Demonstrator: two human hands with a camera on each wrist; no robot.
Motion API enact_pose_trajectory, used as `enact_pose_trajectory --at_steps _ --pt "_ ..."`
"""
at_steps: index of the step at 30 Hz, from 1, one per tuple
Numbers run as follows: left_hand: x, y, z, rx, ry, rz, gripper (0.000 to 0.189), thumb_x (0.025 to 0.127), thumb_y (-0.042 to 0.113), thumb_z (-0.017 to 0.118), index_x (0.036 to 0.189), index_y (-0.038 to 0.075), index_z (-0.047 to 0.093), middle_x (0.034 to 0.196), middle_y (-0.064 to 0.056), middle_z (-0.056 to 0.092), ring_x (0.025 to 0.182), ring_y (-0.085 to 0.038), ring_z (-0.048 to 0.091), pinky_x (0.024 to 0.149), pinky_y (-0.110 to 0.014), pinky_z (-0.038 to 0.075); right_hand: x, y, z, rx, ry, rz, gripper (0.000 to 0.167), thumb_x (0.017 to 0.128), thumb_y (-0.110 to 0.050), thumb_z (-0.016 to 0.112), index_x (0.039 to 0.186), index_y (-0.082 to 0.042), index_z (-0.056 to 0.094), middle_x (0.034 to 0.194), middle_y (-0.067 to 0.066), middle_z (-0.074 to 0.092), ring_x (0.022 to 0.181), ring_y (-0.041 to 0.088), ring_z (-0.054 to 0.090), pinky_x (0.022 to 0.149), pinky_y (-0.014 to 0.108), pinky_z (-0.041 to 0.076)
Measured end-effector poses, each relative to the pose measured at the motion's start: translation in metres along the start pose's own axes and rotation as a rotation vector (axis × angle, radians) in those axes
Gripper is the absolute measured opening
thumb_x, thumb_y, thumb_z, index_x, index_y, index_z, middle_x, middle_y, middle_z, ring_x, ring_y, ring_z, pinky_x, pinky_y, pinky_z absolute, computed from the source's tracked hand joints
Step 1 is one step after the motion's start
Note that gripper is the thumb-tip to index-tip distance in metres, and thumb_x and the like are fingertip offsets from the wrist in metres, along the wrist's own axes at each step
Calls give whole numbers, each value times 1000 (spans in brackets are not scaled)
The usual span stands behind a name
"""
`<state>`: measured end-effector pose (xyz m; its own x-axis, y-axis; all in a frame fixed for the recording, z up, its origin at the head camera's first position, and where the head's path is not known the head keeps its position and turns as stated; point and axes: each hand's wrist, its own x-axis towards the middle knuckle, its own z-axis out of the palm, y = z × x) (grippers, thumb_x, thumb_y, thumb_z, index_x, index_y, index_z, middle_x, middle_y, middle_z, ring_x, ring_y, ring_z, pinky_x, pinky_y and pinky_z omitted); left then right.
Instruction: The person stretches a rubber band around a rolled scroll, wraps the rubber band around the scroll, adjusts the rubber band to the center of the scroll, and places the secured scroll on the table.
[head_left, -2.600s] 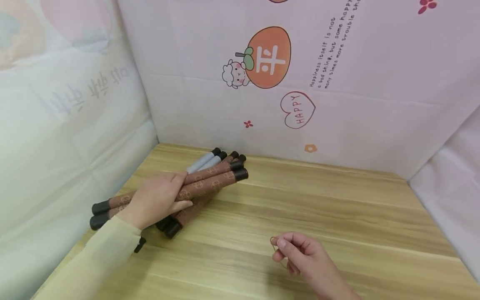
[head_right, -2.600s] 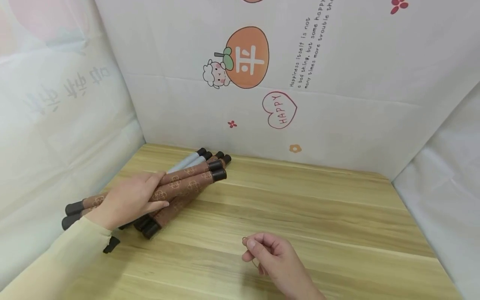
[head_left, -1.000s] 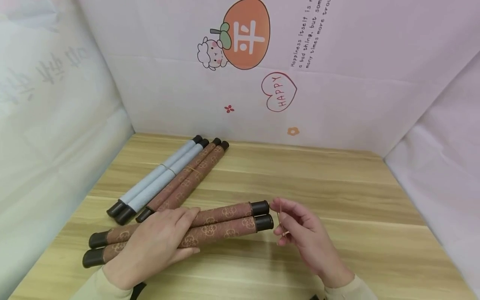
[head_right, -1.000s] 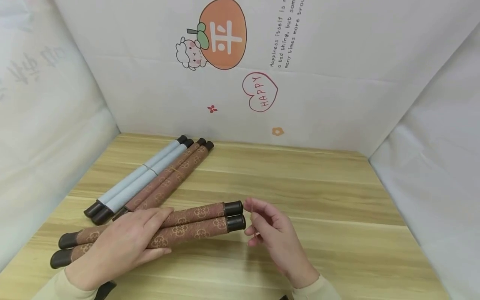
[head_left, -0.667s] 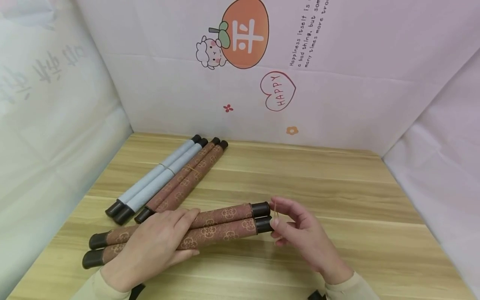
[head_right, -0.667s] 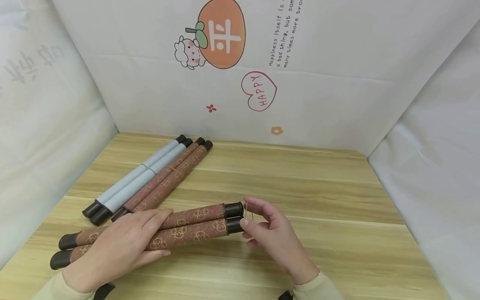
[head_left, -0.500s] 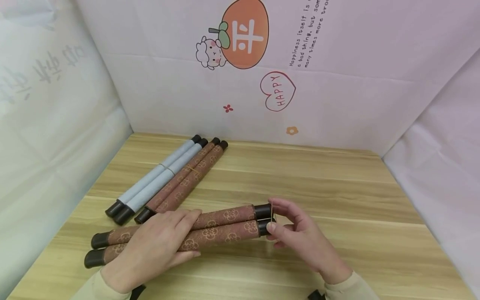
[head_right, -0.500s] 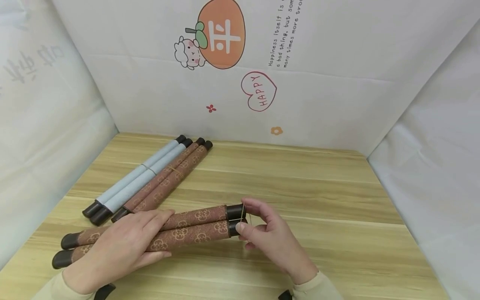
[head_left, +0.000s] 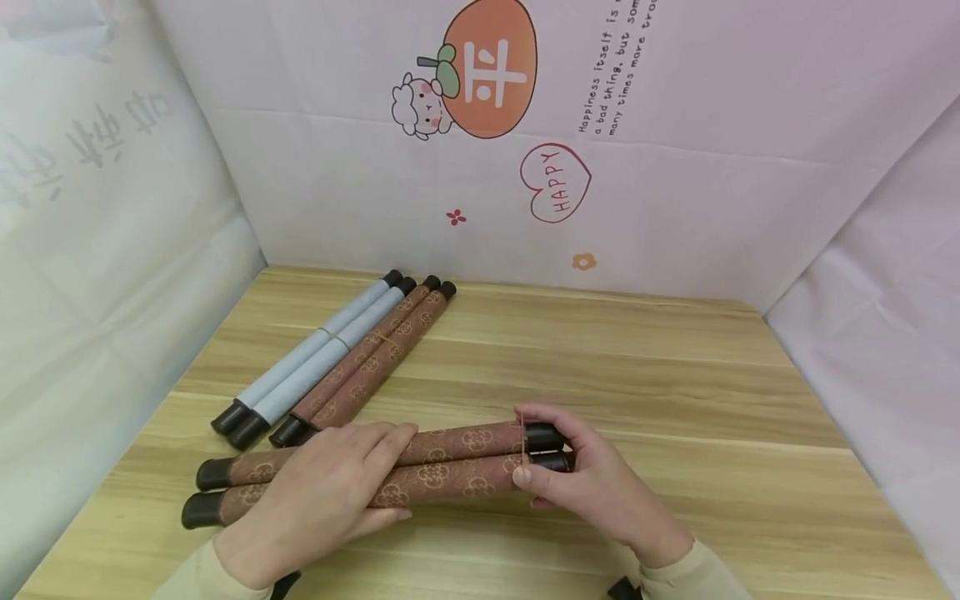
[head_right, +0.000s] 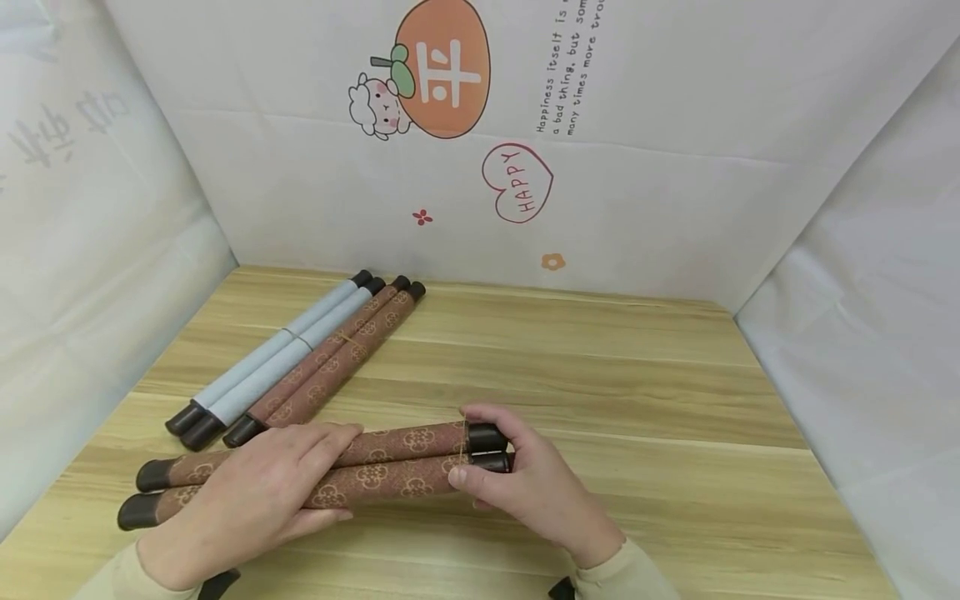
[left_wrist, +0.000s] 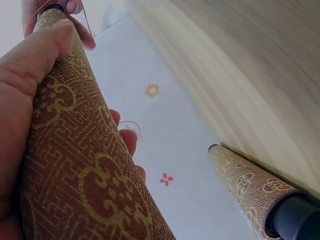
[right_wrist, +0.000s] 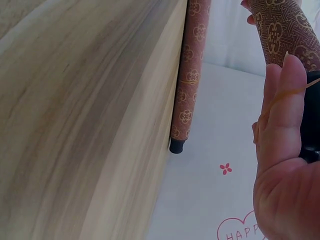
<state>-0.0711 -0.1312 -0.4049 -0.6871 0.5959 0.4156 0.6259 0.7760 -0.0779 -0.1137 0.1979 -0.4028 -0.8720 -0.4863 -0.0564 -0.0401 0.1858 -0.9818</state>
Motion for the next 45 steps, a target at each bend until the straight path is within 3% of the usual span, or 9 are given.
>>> enact_pose_trajectory --at_steps 6,11,22,28,35,39,42,45 --pt "2 2 0 11 4 19 90 76 62 84 140 4 59 121 -10 72 108 -27 71 90 -44 59 1 0 1 4 -26 -10 65 90 -16 82 147 -10 50 129 30 55 99 34 69 72 45 65" --pt "3 3 0 19 0 33 89 77 62 83 140 5 58 122 -10 72 109 -26 71 91 -44 59 1 1 0 30 -39 3 65 90 -15 82 145 -5 48 128 30 56 101 35 69 75 45 65" --pt "5 5 -1 33 -11 28 89 75 62 85 139 6 59 122 -9 71 108 -25 70 88 -43 59 0 1 0 8 -12 38 70 88 -17 84 143 -1 44 129 27 53 107 32 65 82 39 63" --pt "5 6 0 37 -1 34 89 75 62 85 139 5 58 121 -9 71 107 -25 70 89 -42 59 -1 1 0 -19 27 37 74 87 -19 84 149 -11 44 134 22 55 115 32 62 89 35 59" --pt "6 6 1 35 13 35 89 76 61 85 140 5 58 121 -9 71 107 -26 70 90 -42 59 -3 5 2 139 32 45 86 89 -11 79 160 -21 30 134 27 53 112 32 63 88 39 59" --pt "6 7 1 40 30 41 90 77 61 84 141 4 57 122 -10 71 107 -26 70 90 -42 58 -5 8 4 281 19 15 91 91 -6 74 163 -19 20 138 26 51 115 32 64 93 39 59" --pt "6 7 1 39 30 40 89 78 61 83 142 4 57 123 -11 71 108 -27 70 91 -43 58 -6 10 6 379 -12 -20 87 93 -2 69 163 -18 19 140 22 50 115 30 66 94 43 60" --pt "7 8 1 35 24 36 89 78 61 83 142 4 57 124 -11 71 109 -27 70 92 -43 58 -7 11 6 437 -36 -36 75 95 0 66 157 -18 27 137 17 51 109 28 70 91 48 61"
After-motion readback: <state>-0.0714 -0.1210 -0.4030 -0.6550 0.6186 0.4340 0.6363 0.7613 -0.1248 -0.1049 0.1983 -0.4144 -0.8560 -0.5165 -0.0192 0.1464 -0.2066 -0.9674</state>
